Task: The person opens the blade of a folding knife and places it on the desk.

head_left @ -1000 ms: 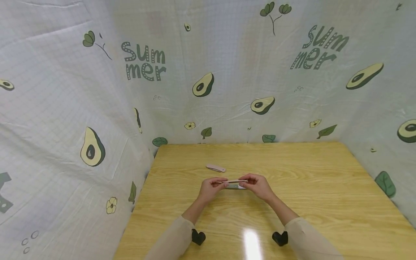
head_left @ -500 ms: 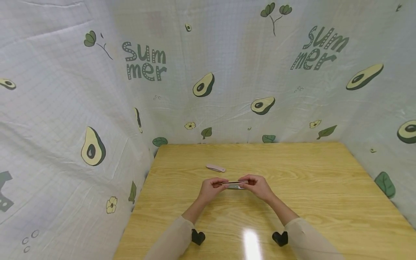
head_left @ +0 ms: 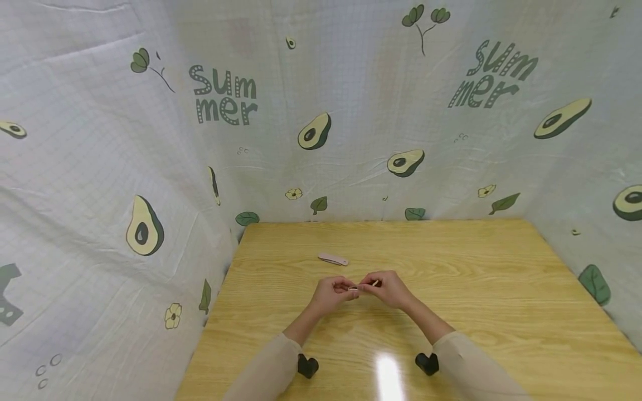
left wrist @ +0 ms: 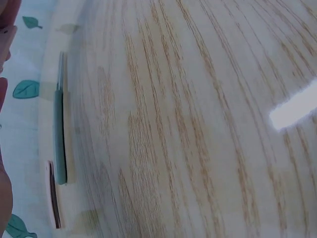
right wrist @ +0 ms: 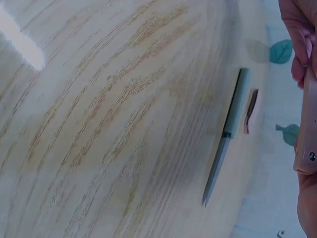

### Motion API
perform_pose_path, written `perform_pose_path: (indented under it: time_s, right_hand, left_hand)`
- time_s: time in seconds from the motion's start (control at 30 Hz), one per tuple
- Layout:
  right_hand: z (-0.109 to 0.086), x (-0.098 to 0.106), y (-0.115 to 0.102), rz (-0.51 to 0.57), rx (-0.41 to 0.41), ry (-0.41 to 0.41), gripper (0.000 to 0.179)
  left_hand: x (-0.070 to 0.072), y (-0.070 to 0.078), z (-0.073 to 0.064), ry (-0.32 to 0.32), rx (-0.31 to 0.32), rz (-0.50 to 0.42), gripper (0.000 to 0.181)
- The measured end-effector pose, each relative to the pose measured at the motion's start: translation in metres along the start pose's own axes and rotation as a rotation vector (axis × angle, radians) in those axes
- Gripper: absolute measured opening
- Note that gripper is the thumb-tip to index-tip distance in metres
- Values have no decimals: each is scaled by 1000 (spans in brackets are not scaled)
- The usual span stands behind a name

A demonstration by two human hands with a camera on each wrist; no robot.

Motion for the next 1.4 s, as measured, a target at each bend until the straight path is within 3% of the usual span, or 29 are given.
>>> perform_pose_path:
  time_s: [0.17,0.5,0.93,1.17,1.4]
  right_hand:
    - [-1,-1,-1,6,-1,8,13]
    - [-1,-3,6,77,-83,56,13]
    - [8,-4,-1,106,-27,-118,15]
    - [8,8,2,132,-82,-28,15]
    - [4,44,3,243,-230,83,19]
  left_hand:
    - [-1,-2,1,-24,14,-28,22]
    - [1,-3,2,-36,69,-43,19]
    - [3,-4,0,-69,53,10,20]
    - [4,-7,-1,-57,45,43,20]
    - [14,-13,-2,-13,82,-114,22]
Point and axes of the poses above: each hand's wrist, its own z-axis towards the middle knuckle, its own x-axis out of the back of the hand, y = z × x, the point moved 3 cm from there along z, towards the middle knuckle, and after that the axes turned 5 degrees about y, right-handed, at the moved point
